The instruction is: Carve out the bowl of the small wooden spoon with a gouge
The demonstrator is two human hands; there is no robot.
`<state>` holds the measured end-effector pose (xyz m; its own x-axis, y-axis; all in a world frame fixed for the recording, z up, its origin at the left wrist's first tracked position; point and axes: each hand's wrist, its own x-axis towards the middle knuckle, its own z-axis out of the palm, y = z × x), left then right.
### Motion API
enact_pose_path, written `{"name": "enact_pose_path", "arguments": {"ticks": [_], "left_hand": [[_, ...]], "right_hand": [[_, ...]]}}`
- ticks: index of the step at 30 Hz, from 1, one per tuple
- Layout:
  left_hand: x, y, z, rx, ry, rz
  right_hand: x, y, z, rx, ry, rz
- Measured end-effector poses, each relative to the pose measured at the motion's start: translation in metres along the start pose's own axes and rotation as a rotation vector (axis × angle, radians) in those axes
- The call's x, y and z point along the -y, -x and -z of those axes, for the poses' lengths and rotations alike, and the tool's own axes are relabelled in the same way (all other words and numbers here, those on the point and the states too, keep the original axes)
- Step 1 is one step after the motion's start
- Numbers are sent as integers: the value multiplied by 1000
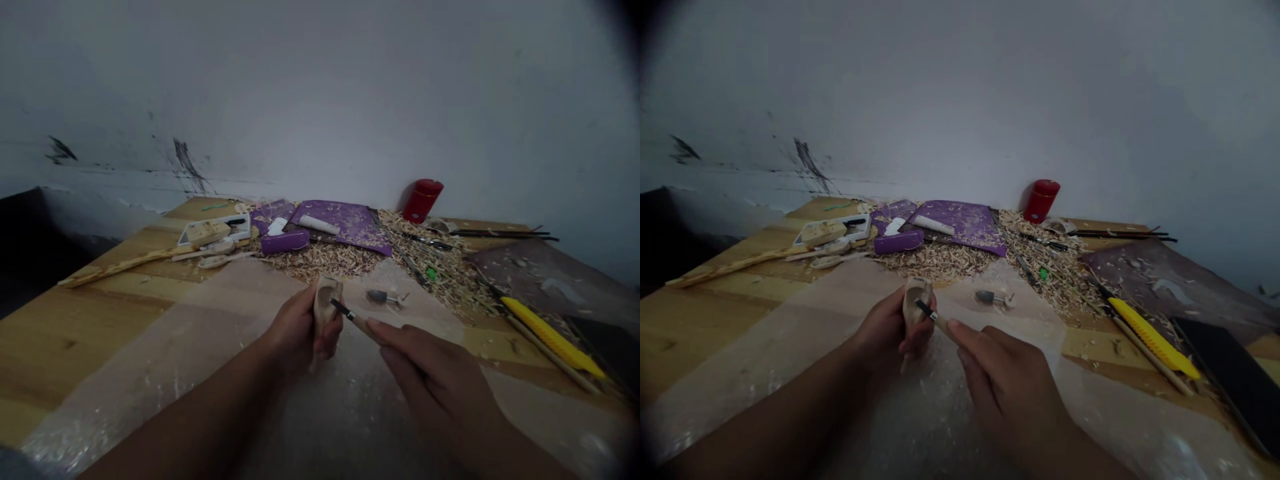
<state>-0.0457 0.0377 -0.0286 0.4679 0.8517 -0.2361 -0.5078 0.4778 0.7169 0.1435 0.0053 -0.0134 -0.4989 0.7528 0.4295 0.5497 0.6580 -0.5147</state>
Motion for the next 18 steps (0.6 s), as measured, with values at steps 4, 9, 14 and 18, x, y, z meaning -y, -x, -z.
{"name": "enact_pose_path", "arguments": {"ticks": [4, 9, 14, 18], "left_hand": [[2, -4, 3, -93, -62, -50], [8, -8, 5, -159, -132, -82], [13, -11, 6, -152, -136, -50], [13, -14, 7, -199, -203, -21]], "right_hand": [[-8, 1, -4, 25, 64, -21], [-18, 0, -12, 45, 84, -10], [-24, -3, -16, 65, 174, 75], [-27, -2, -10, 134, 295, 100]]}}
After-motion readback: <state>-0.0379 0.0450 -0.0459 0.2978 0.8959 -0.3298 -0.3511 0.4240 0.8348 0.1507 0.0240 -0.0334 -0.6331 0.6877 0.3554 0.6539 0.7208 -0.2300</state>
